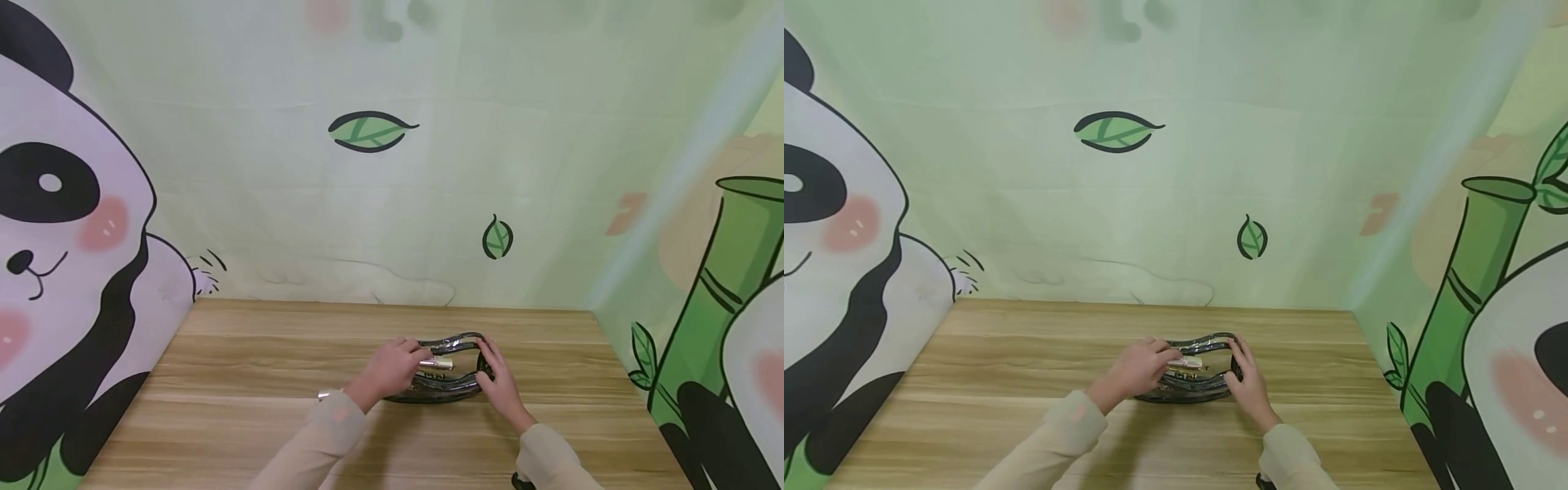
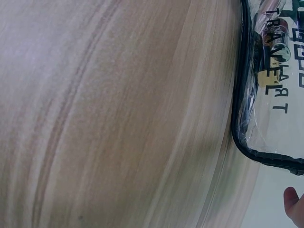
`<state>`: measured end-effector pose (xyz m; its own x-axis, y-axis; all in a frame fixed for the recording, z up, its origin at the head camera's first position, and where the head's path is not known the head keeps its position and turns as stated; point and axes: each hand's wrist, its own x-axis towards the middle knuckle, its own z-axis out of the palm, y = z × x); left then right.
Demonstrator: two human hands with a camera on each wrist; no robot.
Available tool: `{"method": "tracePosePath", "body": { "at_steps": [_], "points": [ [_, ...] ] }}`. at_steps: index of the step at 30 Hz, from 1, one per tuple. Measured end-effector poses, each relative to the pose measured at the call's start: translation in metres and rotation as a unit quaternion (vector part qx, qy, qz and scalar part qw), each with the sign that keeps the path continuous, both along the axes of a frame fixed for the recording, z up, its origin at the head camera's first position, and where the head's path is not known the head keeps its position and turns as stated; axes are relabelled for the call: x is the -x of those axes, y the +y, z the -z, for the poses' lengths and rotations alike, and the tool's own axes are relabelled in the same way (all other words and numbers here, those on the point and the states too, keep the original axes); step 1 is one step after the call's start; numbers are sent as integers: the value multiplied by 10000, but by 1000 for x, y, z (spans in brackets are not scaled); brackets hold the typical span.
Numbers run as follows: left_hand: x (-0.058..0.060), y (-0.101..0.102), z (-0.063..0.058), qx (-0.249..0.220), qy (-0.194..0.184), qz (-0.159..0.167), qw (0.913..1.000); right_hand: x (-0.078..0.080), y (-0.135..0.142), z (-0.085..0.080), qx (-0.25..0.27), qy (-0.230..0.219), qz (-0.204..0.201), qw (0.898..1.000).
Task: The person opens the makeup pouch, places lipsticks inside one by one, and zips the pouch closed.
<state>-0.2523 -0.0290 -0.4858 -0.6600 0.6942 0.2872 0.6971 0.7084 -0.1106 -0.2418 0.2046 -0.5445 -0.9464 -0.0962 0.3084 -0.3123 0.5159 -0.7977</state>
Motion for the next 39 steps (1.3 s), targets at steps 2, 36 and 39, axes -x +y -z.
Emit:
{"method": "tracePosePath", "body": {
  "at_steps": [2, 36, 39],
  "points": [
    [0, 1, -1, 90, -24, -27, 10000, -1, -1, -3, -14, -65, 14, 10000],
    [0, 11, 1, 523, 209, -389, 9977, -2, 0, 1, -3, -194, -61, 9998],
    [-1, 11, 0, 548, 199, -423, 9974, -2, 0, 1, -1, -189, -54, 9998]
  ]
}}
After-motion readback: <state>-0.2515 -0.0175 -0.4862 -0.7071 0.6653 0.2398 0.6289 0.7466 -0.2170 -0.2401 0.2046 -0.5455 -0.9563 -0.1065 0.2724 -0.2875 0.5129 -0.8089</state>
